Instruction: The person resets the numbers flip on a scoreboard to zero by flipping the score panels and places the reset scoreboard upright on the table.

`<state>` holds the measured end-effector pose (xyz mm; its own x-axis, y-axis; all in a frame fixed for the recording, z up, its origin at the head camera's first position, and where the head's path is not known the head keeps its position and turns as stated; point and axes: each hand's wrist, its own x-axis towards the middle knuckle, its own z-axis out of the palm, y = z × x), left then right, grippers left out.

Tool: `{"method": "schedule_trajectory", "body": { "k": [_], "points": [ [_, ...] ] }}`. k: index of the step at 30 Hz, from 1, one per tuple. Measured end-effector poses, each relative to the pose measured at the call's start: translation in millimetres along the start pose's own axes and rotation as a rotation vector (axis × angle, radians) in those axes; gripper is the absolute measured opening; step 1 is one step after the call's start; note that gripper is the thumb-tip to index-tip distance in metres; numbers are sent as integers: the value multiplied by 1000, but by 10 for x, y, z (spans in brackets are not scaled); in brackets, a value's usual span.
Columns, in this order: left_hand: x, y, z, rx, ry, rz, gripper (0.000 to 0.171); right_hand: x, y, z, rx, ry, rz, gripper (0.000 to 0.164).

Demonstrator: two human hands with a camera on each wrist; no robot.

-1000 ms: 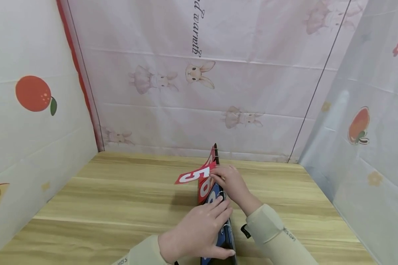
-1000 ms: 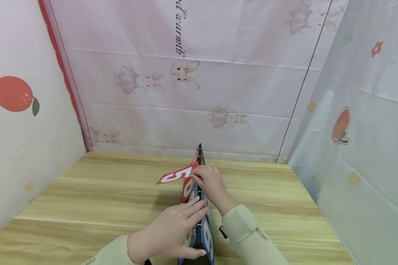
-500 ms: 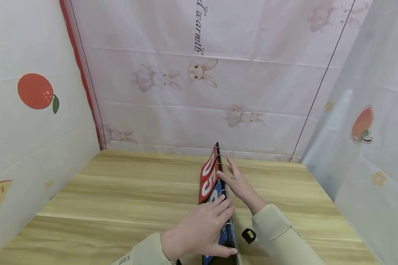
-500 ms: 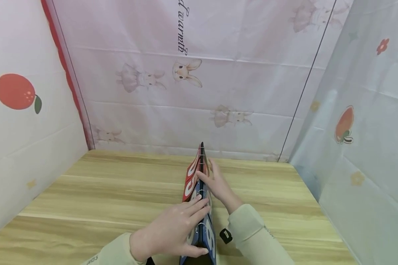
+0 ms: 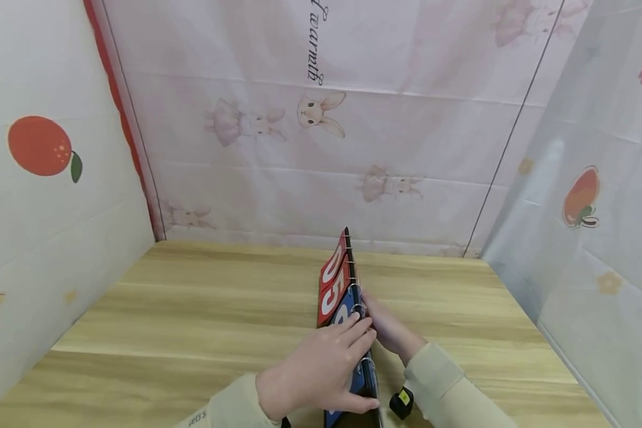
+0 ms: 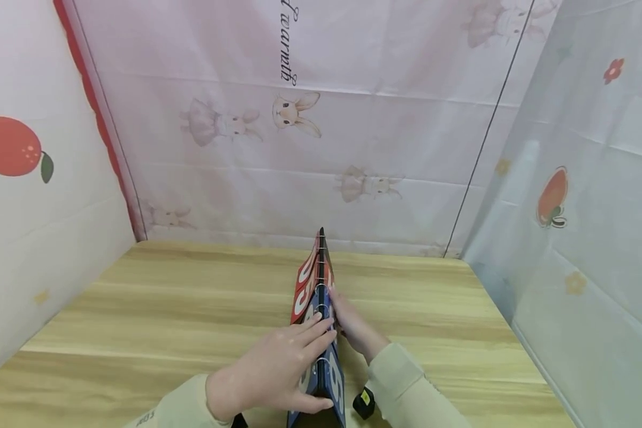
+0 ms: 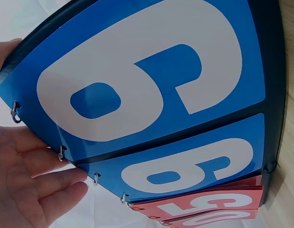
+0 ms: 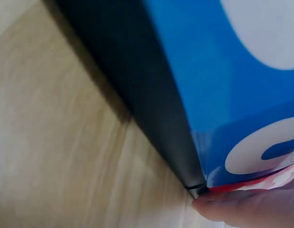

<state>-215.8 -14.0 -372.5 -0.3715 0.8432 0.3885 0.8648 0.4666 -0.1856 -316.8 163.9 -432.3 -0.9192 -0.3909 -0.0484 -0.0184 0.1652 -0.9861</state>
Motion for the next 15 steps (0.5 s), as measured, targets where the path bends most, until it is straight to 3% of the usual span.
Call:
{"method": "schedule_trajectory", "body": {
  "k": [3,7,11,15],
  "points": [
    [-10,2,-9,0,-16,-6,81,16,-13,10,-3,30,-6,64],
    [-9,-2,-37,-10,-78,-29,83,39,-37,24,4,178,-3,59],
    [3,10,-58,-47,-141,-51,82,39,-66,1,89,351,-24,71],
    [6,27,-58,-52,-139,-58,82,13,-167,-46,214,463,-106,65]
  ]
}}
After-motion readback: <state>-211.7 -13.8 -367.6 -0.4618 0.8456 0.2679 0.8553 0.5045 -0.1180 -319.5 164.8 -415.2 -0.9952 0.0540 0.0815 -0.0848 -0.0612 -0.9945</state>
